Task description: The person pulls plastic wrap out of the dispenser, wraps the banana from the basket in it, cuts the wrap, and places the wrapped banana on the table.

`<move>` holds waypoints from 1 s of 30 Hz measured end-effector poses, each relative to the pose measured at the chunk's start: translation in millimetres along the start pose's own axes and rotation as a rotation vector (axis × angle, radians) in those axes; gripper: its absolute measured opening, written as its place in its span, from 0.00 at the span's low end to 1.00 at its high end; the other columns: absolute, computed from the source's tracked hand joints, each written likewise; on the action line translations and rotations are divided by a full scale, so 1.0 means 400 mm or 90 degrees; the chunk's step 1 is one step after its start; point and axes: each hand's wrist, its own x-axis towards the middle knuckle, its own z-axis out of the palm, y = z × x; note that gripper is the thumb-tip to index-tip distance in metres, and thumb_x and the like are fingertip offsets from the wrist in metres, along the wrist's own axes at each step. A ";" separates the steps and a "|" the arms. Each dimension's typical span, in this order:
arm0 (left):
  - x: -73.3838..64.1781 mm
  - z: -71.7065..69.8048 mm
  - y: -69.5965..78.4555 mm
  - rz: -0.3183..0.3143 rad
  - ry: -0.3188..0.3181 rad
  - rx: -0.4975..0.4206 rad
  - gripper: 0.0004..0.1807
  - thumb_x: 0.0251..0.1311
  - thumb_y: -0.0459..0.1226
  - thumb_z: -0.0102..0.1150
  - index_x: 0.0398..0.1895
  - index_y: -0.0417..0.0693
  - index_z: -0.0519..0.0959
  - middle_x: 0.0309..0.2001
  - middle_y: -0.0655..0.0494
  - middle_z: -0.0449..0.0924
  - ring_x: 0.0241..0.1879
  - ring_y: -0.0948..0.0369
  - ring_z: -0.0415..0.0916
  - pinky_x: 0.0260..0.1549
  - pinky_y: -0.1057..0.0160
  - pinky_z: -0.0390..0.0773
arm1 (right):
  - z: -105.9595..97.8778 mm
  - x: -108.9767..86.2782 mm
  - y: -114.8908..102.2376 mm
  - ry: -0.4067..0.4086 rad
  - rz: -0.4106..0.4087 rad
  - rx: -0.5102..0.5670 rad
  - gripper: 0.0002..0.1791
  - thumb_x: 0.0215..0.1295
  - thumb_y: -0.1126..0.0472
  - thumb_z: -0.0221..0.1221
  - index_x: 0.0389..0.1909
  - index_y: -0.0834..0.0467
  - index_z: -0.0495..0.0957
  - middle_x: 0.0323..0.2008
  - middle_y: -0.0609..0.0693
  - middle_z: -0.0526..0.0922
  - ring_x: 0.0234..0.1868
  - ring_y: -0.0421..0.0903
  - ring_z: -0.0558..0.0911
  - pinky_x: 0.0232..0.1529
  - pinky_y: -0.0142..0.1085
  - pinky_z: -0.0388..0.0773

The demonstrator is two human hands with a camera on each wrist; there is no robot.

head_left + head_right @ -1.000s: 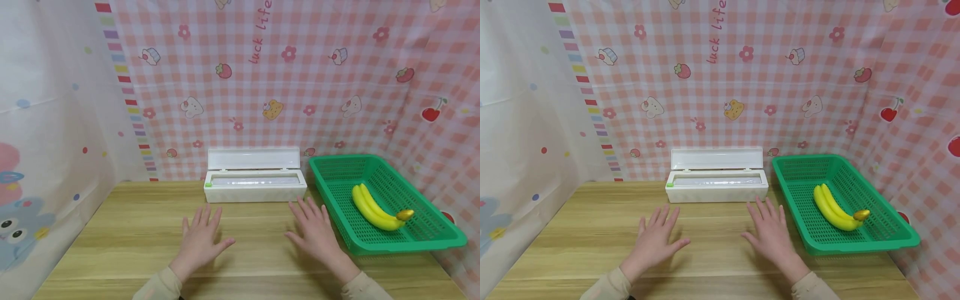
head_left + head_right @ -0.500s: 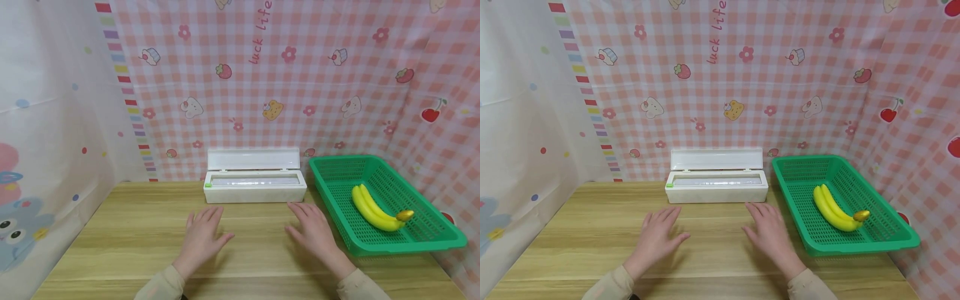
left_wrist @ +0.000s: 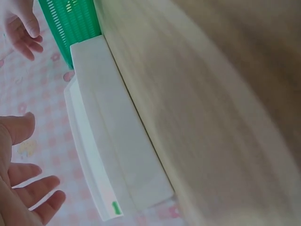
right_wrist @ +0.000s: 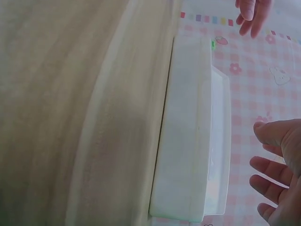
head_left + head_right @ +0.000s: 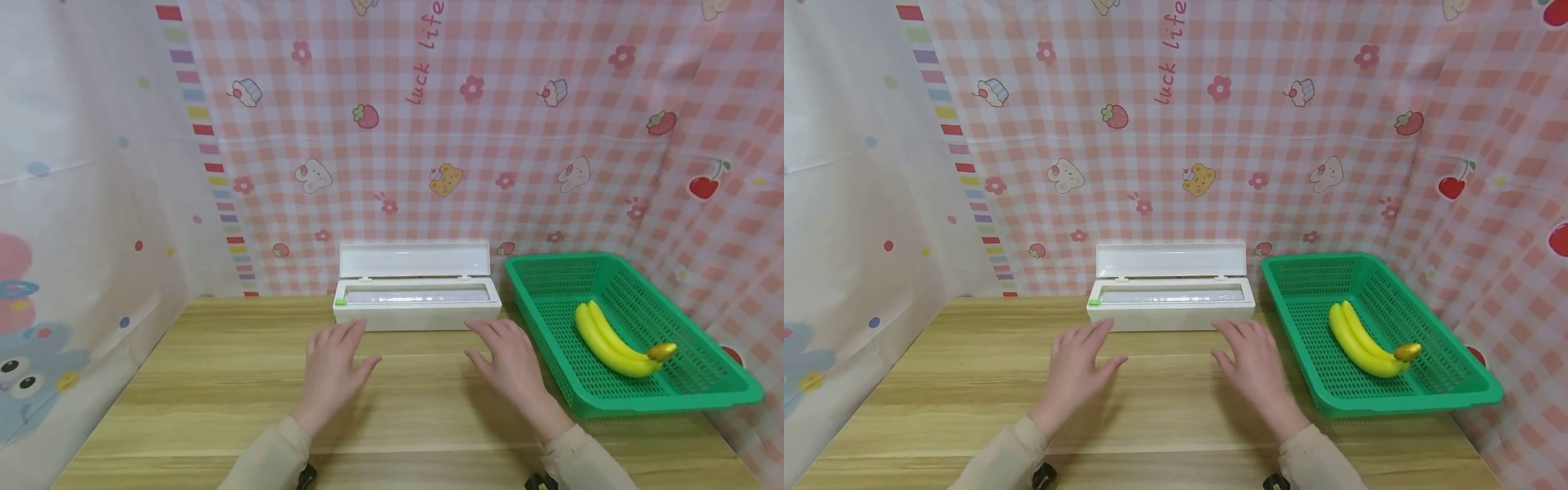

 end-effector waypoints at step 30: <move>0.082 0.070 -0.051 -0.053 -0.017 0.048 0.32 0.56 0.49 0.71 0.60 0.41 0.77 0.60 0.41 0.76 0.59 0.44 0.71 0.60 0.40 0.63 | 0.045 0.040 0.061 -0.040 0.074 -0.014 0.27 0.52 0.62 0.74 0.55 0.61 0.80 0.52 0.60 0.81 0.53 0.62 0.75 0.54 0.56 0.74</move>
